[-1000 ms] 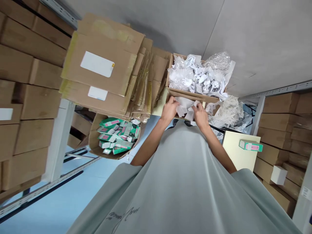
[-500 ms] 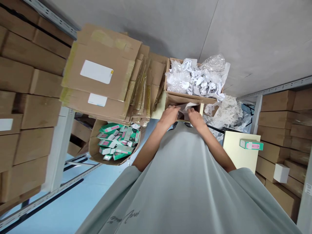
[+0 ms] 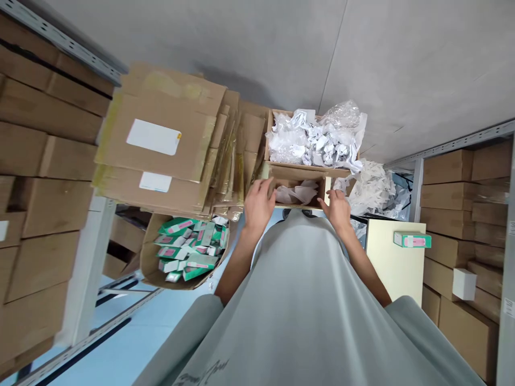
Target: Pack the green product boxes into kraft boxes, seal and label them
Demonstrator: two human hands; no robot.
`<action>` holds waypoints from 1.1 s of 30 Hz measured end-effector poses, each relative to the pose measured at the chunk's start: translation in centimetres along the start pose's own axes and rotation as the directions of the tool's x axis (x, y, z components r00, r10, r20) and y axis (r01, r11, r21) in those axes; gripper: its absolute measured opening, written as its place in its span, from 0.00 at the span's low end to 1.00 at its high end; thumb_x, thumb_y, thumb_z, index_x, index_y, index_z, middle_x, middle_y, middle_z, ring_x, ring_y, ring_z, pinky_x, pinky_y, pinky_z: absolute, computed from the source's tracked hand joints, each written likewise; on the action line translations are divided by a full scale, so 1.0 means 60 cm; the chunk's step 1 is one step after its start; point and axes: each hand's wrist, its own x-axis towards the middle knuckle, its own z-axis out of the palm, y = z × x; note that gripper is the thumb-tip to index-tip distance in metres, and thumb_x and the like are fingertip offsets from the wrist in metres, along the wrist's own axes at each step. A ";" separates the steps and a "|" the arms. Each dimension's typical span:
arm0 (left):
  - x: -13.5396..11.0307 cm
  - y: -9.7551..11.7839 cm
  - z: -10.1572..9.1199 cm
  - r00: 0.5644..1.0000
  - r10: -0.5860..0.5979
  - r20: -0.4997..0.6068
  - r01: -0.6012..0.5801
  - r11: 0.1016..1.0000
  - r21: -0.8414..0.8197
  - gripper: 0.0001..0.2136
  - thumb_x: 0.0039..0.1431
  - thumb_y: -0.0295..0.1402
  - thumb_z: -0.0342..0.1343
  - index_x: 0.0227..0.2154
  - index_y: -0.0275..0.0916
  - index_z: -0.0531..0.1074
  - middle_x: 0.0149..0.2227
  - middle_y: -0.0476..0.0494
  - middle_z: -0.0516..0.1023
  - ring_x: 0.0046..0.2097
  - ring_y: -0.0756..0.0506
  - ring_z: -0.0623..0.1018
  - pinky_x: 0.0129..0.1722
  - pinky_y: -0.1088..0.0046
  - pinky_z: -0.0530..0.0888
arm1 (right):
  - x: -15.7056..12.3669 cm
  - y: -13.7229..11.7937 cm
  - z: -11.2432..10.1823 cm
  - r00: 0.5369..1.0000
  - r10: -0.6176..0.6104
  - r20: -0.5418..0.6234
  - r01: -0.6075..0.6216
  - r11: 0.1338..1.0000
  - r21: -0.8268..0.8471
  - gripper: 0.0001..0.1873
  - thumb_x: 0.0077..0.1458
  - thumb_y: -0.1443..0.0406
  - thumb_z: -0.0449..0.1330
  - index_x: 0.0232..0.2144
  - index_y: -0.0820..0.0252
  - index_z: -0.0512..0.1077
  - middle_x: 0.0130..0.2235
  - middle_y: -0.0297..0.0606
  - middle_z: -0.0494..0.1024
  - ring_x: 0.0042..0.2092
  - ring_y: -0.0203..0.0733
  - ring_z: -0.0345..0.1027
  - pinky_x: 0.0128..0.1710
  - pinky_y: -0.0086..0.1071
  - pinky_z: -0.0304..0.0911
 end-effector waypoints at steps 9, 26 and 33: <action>-0.015 -0.050 0.018 0.978 -0.199 0.056 0.196 0.979 0.064 0.04 0.68 0.35 0.64 0.40 0.43 0.83 0.46 0.37 0.87 0.50 0.32 0.86 0.50 0.59 0.79 | -0.010 -0.003 0.016 0.956 0.230 0.184 -0.227 0.973 -0.042 0.17 0.78 0.59 0.56 0.48 0.59 0.84 0.48 0.49 0.89 0.47 0.52 0.84 0.44 0.36 0.65; -0.069 0.155 0.115 0.766 0.487 0.420 -0.456 0.872 -0.179 0.06 0.73 0.35 0.59 0.43 0.43 0.80 0.44 0.40 0.84 0.40 0.40 0.82 0.45 0.64 0.76 | -0.399 0.119 0.025 0.585 0.811 0.001 -0.782 0.564 0.265 0.17 0.72 0.58 0.57 0.41 0.58 0.83 0.40 0.49 0.89 0.38 0.53 0.81 0.37 0.38 0.63; -0.142 0.316 0.216 0.616 0.612 0.496 -0.624 0.764 -0.168 0.06 0.72 0.35 0.59 0.43 0.42 0.81 0.47 0.40 0.85 0.39 0.40 0.83 0.45 0.63 0.78 | -0.541 0.211 0.057 0.415 0.910 -0.018 -0.824 0.384 0.417 0.19 0.73 0.56 0.54 0.37 0.57 0.80 0.36 0.46 0.87 0.37 0.51 0.79 0.37 0.36 0.60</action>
